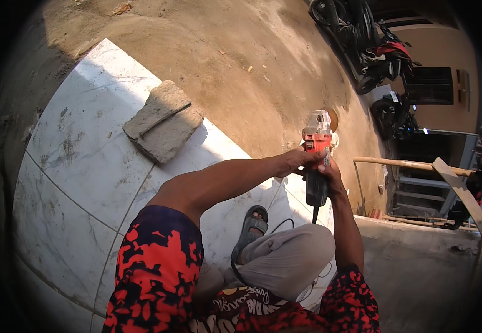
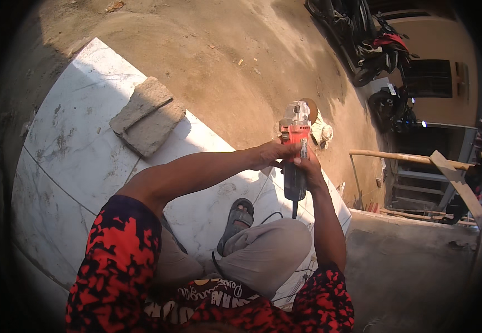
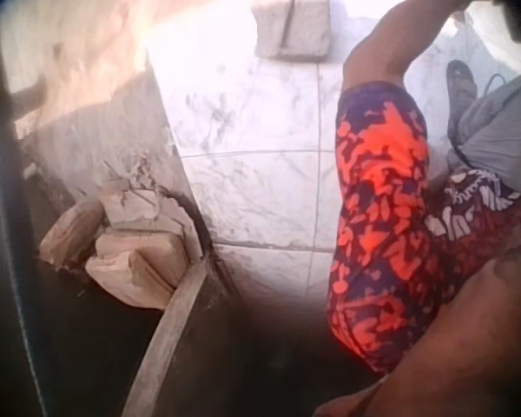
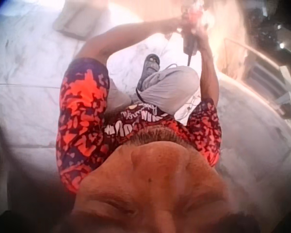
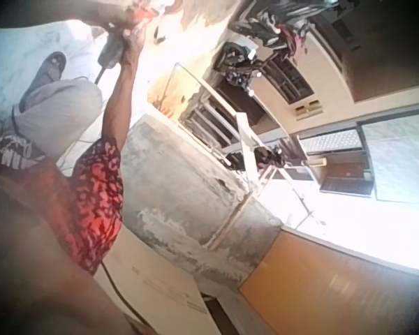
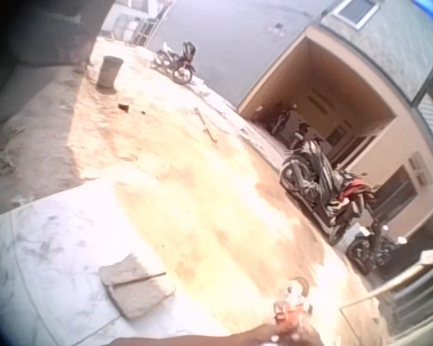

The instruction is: The person retrieves an angle grinder from a motorcycle storage compartment, connects it to a power source, and uses it to cut a groove into a concrete block.

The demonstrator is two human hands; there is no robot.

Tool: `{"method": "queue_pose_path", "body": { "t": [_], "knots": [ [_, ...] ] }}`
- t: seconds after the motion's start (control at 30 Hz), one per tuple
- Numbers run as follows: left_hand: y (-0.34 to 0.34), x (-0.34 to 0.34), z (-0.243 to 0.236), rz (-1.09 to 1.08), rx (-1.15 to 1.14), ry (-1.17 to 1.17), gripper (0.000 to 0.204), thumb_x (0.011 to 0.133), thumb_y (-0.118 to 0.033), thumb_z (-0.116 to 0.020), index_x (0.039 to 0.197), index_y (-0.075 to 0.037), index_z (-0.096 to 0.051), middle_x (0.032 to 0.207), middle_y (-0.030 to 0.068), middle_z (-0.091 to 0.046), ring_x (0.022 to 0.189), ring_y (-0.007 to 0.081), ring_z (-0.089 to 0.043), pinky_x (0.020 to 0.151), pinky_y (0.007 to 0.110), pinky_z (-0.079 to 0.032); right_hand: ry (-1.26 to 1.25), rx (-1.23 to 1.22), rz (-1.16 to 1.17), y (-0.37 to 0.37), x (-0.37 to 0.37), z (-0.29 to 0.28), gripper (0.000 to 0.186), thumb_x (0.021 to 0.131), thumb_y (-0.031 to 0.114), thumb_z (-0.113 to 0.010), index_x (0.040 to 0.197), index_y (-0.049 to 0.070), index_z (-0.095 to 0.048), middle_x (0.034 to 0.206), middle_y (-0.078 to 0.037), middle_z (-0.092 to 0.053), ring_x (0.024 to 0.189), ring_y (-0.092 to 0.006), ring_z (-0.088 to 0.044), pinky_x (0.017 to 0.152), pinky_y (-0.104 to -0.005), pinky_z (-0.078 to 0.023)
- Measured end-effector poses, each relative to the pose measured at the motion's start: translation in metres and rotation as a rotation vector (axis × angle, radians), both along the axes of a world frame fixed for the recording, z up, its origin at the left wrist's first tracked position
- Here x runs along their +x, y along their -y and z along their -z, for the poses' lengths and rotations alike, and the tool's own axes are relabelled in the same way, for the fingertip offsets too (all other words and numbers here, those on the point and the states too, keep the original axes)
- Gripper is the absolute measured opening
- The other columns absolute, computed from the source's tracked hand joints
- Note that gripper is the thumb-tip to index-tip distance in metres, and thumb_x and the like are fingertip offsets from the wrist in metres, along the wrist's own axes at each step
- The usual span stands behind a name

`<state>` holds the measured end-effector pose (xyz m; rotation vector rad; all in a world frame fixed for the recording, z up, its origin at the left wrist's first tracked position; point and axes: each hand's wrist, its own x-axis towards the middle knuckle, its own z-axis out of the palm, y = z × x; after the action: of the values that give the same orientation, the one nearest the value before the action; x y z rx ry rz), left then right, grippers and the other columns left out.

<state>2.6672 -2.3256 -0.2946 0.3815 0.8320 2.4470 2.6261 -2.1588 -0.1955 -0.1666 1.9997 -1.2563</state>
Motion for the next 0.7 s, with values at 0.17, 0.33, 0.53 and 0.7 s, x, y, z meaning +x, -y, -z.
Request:
{"method": "queue_pose_path", "body": {
  "t": [0.17, 0.33, 0.53, 0.7],
  "knots": [
    [0.055, 0.025, 0.021, -0.323, 0.015, 0.147, 0.092, 0.08, -0.072, -0.065, 0.144, -0.017, -0.029, 0.133, 0.0116, -0.049, 0.125, 0.025, -0.047, 0.103, 0.047, -0.039, 0.159, -0.158, -0.072, 0.069, 0.008, 0.042, 0.093, 0.07, 0.042, -0.081, 0.139, 0.001, -0.035, 0.118, -0.021, -0.058, 0.095, -0.0293, -0.068, 0.078, -0.0422, -0.061],
    [0.105, 0.046, 0.051, -0.541, -0.114, 0.194, 0.075, 0.086, -0.069, -0.061, 0.133, -0.015, -0.039, 0.105, 0.0024, -0.055, 0.086, 0.0109, -0.057, 0.069, 0.028, -0.048, 0.449, -0.316, -0.147, 0.107, 0.016, 0.108, 0.101, 0.064, 0.05, -0.088, 0.134, -0.005, -0.04, 0.114, -0.022, -0.063, 0.092, -0.0262, -0.07, 0.074, -0.038, -0.062],
    [0.144, 0.046, 0.052, -0.53, -0.439, 0.099, 0.083, 0.085, -0.077, -0.053, 0.137, -0.015, -0.039, 0.097, 0.0, -0.055, 0.081, 0.0082, -0.052, 0.064, 0.027, -0.043, 0.48, -0.471, -0.174, 0.138, 0.005, 0.146, 0.086, 0.067, 0.04, -0.085, 0.128, -0.007, -0.048, 0.111, -0.021, -0.064, 0.085, -0.0273, -0.071, 0.073, -0.0403, -0.062],
    [0.144, 0.053, 0.055, -0.497, -0.285, 0.218, 0.083, 0.093, -0.077, -0.027, 0.147, -0.014, -0.034, 0.109, 0.0049, -0.057, 0.092, 0.0136, -0.055, 0.075, 0.028, -0.046, 0.437, -0.577, -0.251, 0.155, 0.008, 0.132, 0.075, 0.067, 0.035, -0.08, 0.123, -0.006, -0.051, 0.098, -0.017, -0.064, 0.087, -0.0289, -0.069, 0.081, -0.0441, -0.06]
  ]
}}
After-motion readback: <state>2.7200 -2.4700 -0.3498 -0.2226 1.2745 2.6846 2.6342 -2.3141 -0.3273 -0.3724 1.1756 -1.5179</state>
